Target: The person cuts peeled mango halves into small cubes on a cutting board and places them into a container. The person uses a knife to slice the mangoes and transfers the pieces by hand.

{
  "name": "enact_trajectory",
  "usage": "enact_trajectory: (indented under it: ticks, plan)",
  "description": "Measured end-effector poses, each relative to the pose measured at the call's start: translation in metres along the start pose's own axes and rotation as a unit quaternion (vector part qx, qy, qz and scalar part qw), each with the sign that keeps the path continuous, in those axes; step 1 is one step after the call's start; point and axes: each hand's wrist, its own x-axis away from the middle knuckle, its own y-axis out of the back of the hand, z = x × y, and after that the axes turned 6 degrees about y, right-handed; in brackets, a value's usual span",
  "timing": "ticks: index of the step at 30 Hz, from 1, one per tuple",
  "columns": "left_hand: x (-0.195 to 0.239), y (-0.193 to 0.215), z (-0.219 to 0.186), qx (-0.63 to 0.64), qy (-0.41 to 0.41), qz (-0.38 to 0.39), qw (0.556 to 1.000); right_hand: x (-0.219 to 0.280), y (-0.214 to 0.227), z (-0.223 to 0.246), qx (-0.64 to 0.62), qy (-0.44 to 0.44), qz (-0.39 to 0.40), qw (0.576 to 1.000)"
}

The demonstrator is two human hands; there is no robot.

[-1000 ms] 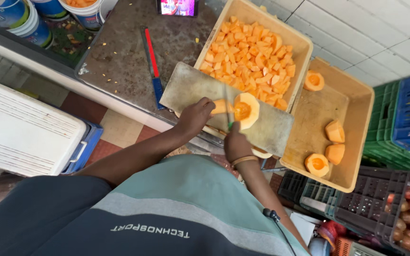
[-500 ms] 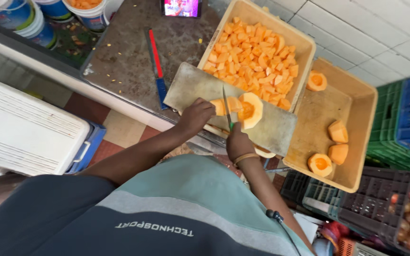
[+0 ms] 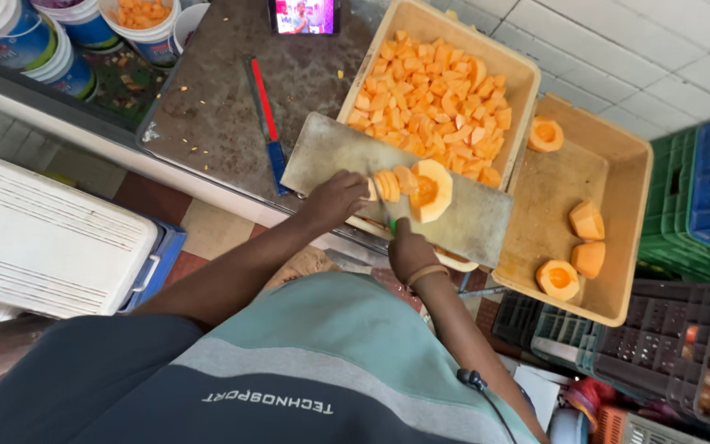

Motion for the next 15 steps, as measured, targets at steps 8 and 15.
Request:
enact_trajectory:
  ticks: [8,15]
  plan:
    - [-0.065,0.005,-0.01,-0.07,-0.128,0.142,0.979,0.048,0.035,-0.016,-0.137,0.034,-0.206,0.968]
    - [-0.049,-0.001,-0.006,-0.116,-0.046,0.062,0.99,0.067,0.027,-0.023,-0.179,-0.019,-0.166,0.97]
